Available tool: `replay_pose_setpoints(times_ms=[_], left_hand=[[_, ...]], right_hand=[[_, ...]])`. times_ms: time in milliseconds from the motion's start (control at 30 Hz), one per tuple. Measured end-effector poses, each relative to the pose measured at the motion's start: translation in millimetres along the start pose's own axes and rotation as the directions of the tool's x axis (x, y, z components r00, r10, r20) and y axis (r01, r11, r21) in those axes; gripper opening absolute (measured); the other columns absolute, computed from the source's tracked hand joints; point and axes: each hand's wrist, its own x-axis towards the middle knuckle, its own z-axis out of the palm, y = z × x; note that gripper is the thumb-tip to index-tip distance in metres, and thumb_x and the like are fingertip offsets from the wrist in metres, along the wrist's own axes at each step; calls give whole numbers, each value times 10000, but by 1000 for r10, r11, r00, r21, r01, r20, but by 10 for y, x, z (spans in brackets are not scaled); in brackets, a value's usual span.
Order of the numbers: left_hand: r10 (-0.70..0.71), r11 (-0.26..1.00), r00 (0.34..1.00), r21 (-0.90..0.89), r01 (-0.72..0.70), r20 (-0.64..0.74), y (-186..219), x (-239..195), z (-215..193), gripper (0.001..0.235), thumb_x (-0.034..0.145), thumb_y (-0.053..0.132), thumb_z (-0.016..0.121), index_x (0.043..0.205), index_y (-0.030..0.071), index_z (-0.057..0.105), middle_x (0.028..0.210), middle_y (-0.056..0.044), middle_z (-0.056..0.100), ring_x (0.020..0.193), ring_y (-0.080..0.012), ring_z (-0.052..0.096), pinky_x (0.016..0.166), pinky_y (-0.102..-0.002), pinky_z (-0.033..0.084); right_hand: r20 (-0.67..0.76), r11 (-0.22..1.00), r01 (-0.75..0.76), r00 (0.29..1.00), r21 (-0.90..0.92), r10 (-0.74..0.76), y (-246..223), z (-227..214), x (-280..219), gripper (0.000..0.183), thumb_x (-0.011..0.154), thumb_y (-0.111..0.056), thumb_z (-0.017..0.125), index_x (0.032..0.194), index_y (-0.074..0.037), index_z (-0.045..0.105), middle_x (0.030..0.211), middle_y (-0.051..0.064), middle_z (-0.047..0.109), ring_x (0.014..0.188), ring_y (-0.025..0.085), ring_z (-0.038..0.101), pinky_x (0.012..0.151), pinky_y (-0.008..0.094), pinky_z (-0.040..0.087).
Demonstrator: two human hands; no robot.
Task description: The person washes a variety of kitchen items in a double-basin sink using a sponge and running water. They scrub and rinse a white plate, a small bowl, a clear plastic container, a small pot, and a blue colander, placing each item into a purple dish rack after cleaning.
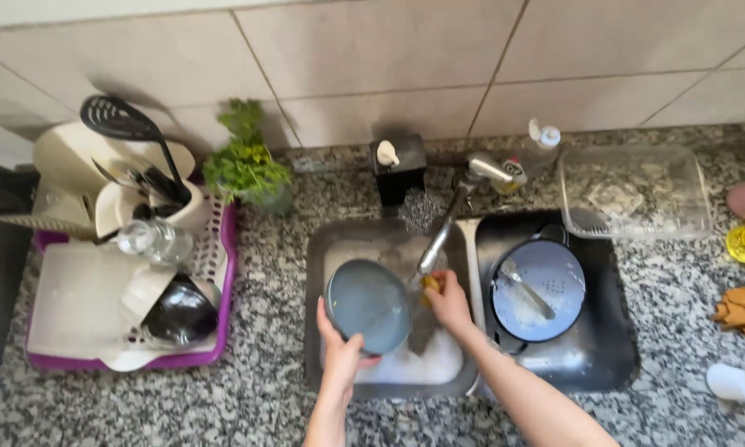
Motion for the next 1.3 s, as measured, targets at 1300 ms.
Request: replay_pose_setpoints(times_ms=[1300], left_hand=[[214,906,963,336,-258,161,224,-274,239,813,791,-25,397,1462,361,150,1480,-212,179,894,-539,596,592,-474,610]], right_hand=[[193,204,462,675,-863,-712,-512,-389,-346,118,822,-156,525,917,-147,594,839,40,537,832,226,535,660,326,431]])
